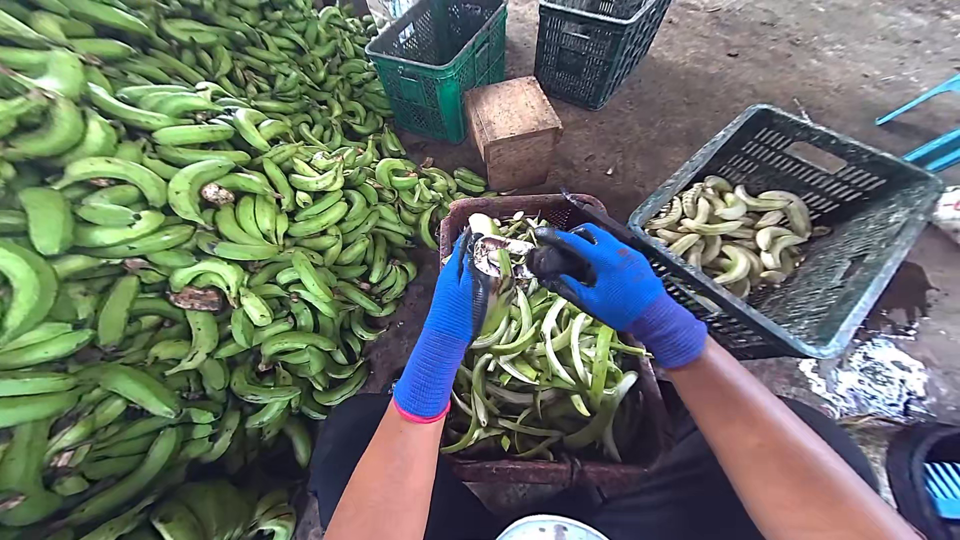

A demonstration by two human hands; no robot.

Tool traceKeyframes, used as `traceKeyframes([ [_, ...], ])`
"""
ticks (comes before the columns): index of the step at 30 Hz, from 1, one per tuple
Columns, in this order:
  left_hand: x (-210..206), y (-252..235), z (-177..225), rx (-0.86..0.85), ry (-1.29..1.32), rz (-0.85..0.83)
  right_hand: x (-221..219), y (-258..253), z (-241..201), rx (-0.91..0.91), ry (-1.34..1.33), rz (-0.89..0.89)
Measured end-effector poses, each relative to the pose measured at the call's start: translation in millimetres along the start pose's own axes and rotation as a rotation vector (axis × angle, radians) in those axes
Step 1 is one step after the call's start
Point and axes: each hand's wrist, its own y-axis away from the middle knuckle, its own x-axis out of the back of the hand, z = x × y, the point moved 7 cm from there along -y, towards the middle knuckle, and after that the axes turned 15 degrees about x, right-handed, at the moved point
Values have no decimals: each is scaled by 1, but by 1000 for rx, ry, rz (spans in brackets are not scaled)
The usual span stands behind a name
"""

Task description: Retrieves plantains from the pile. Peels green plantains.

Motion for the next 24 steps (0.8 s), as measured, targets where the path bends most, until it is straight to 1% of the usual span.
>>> traceKeyframes([
  [3, -6, 1, 4, -68, -226, 26, -4, 1, 3, -136, -77, -104],
  [6, -27, 3, 5, -93, -442, -78, -7, 1, 16, -283, -230, -204],
  [7, -30, 4, 3, -80, -449, -92, -10, 1, 21, -317, -272, -228],
  [8, -30, 3, 0, -50, -397, -80, -13, 1, 25, -344, -292, -243],
  [10, -19, -3, -13, 83, -186, -58, -15, 3, 27, -354, -270, -199],
  [12, -8, -8, -26, 207, 6, -69, -12, 5, 18, -269, -208, -100],
  [14, 2, -11, -38, 246, 153, -56, -13, 4, 3, -87, -147, -66],
  [15, 5, -13, -44, 252, 218, -76, -14, 5, -7, 35, -101, -40],
  [17, 8, -16, -51, 296, 350, -151, -16, 8, -23, 260, 4, 10],
  [19, 5, -17, -52, 346, 564, -255, -16, 12, -29, 407, 79, 57],
  [21, 4, -17, -48, 325, 813, -429, -11, 14, -33, 489, 130, 106],
  [22, 5, -17, -46, 315, 905, -477, -8, 14, -34, 507, 148, 122],
  [23, 5, -16, -44, 318, 958, -488, -6, 15, -35, 515, 165, 139],
  [24, 4, -15, -43, 323, 957, -478, -5, 15, -37, 509, 176, 148],
])
